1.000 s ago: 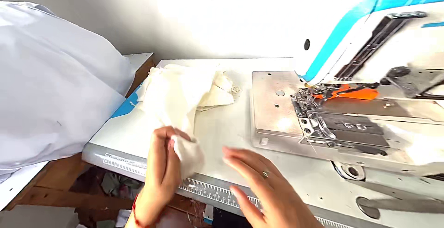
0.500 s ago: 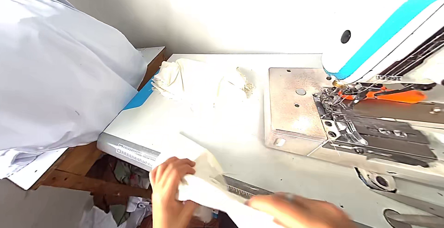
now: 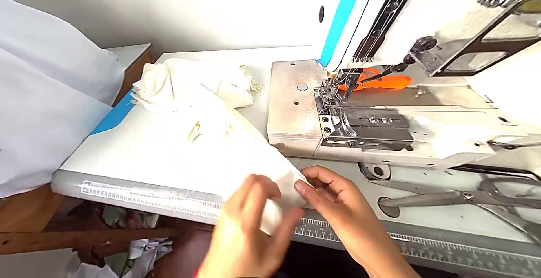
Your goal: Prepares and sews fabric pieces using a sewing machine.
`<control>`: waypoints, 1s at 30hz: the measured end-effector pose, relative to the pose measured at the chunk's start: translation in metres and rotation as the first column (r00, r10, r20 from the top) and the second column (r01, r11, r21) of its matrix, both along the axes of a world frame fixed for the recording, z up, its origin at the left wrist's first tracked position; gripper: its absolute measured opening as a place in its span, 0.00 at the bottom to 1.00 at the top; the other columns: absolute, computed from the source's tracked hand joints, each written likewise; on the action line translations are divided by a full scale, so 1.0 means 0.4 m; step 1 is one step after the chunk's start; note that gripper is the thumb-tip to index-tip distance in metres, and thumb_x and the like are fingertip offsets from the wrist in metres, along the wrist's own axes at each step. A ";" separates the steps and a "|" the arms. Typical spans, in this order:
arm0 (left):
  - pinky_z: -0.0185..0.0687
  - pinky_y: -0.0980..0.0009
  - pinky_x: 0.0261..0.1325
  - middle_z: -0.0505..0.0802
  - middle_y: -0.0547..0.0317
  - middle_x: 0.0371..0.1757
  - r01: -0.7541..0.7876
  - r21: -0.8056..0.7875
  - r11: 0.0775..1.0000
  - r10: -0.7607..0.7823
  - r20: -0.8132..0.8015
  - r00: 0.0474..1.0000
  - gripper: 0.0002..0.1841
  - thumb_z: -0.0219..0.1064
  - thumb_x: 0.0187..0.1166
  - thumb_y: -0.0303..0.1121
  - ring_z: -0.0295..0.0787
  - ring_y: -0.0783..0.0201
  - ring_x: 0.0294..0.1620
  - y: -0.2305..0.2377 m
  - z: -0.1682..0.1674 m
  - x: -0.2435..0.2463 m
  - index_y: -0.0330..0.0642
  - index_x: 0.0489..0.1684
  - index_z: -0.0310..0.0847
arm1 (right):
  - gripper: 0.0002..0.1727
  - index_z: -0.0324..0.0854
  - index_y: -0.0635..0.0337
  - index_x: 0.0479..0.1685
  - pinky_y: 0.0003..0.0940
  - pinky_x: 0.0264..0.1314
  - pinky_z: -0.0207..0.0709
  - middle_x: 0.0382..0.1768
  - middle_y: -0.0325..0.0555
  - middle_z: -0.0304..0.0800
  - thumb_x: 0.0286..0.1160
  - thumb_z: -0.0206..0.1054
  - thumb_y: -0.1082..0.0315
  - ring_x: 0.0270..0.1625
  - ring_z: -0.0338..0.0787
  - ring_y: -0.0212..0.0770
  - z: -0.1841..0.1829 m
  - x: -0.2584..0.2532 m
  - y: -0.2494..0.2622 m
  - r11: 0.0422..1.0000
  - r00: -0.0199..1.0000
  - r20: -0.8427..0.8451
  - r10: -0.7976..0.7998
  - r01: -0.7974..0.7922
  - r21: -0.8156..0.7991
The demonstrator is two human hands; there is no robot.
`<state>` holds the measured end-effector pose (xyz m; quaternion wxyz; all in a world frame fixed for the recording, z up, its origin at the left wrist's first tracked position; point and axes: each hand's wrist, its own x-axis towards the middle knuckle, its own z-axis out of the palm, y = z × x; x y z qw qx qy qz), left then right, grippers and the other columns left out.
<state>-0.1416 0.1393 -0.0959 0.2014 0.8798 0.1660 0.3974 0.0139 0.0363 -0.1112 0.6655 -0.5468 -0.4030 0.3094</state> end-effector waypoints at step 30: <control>0.87 0.83 0.56 0.93 0.77 0.49 0.073 -0.414 0.907 0.201 0.580 0.790 0.06 0.68 0.84 0.36 0.89 0.81 0.52 -0.069 -0.054 -0.102 0.56 0.50 0.90 | 0.09 0.91 0.56 0.47 0.13 0.61 0.79 0.47 0.47 0.92 0.72 0.71 0.69 0.55 0.89 0.28 -0.075 -0.107 -0.044 0.901 0.646 0.632 -0.428 0.363 0.239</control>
